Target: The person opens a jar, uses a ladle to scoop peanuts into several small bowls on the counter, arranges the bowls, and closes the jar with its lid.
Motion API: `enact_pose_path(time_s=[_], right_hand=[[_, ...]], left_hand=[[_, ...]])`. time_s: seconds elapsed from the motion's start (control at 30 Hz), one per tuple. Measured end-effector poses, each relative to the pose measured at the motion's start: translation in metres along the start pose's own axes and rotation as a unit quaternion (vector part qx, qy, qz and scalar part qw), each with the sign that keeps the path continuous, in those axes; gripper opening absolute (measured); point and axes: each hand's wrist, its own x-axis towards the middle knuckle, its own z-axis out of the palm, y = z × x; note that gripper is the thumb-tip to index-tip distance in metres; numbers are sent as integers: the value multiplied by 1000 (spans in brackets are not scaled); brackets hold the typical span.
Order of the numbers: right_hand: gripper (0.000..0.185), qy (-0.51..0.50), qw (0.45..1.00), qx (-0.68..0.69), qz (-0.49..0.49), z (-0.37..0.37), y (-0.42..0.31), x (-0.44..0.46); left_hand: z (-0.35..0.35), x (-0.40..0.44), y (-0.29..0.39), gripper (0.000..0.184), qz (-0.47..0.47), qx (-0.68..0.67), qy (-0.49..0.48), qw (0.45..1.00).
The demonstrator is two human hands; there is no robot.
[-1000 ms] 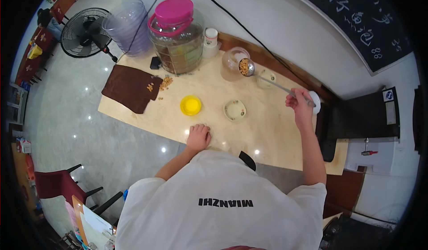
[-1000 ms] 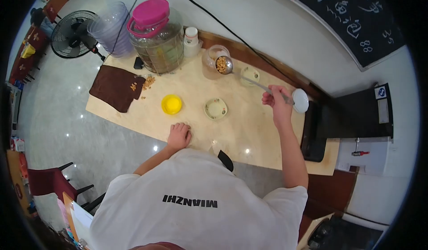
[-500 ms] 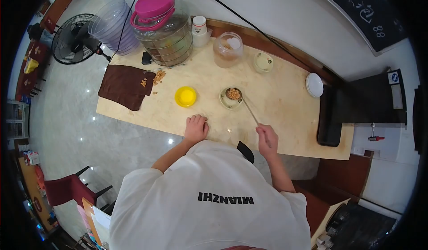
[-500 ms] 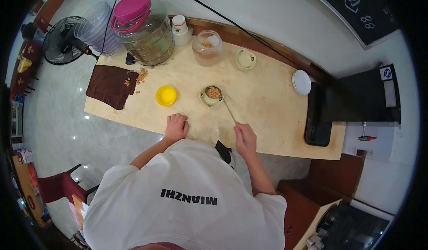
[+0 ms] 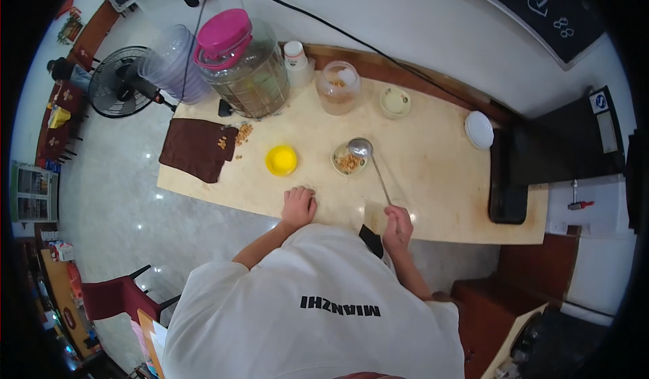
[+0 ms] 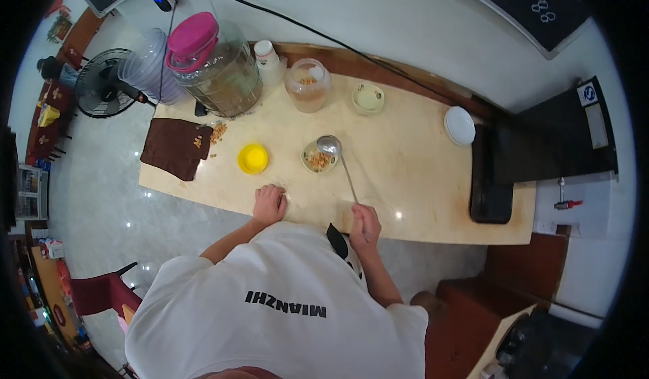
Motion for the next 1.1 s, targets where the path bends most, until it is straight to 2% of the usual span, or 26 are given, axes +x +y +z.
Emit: enact_pose_path(time_s=[0.03,0.07,0.1,0.13,0.17,0.2,0.23,0.27,0.3,0.37,0.4,0.47,0.6,0.67,0.77,0.8,0.87,0.9,0.97,1.0,1.07,1.1], right_hand=[[25,55,975,138,167,7,3,-9],[25,49,975,147,157,8,9,-8],[29,139,900,340,235,8,16,-6],[32,217,773,512,306,7,22,-4],[32,208,771,519,304,4,28,-4],[34,232,738,547,319,1,35,-4],[35,255,703,573,334,-5,42,-2],[35,250,702,578,332,-11,53,-4],[35,233,686,601,338,-18,64,-5],[33,215,646,628,377,-31,81,-7],[33,211,644,632,376,-36,88,-9],[31,231,600,652,402,-44,97,-11],[30,271,601,625,418,-61,103,-7],[30,282,597,622,421,-71,105,-3],[30,259,620,618,408,-90,116,-2],[30,258,619,623,402,-95,121,-1],[31,267,625,616,399,-105,129,-1],[31,266,624,619,395,-109,134,-1],[30,278,615,607,420,-120,140,2],[30,276,617,608,417,-125,146,2],[30,270,621,614,406,-134,154,5],[30,270,621,615,403,-138,160,8]], left_hand=[[0,0,0,20,-7,-2,-5,1000],[-3,2,3,20,-10,8,6,1000],[-5,3,6,20,-46,-13,-9,999],[-6,5,10,20,-82,-36,-24,996],[-6,8,12,29,-139,-57,-55,987],[-3,13,15,29,-142,-51,-47,987],[0,20,21,40,-167,-80,-19,983],[2,29,29,50,-190,-110,8,976],[4,39,36,50,-191,-105,14,976],[-3,66,61,79,-119,-49,28,991],[-4,78,71,79,-120,-44,32,991],[-3,101,90,97,-101,-8,2,995],[27,131,92,105,-115,48,-34,992],[39,137,83,108,-151,0,-135,979],[46,141,80,108,-176,-23,-129,976],[46,144,79,108,-171,-21,-123,977],[43,153,78,108,-236,-27,-103,966],[43,158,77,108,-234,-25,-100,967],[41,169,82,108,-262,85,-62,959],[43,172,87,108,-262,84,-58,960],[36,180,107,102,-204,149,40,967],[40,187,112,102,-202,148,42,967]])
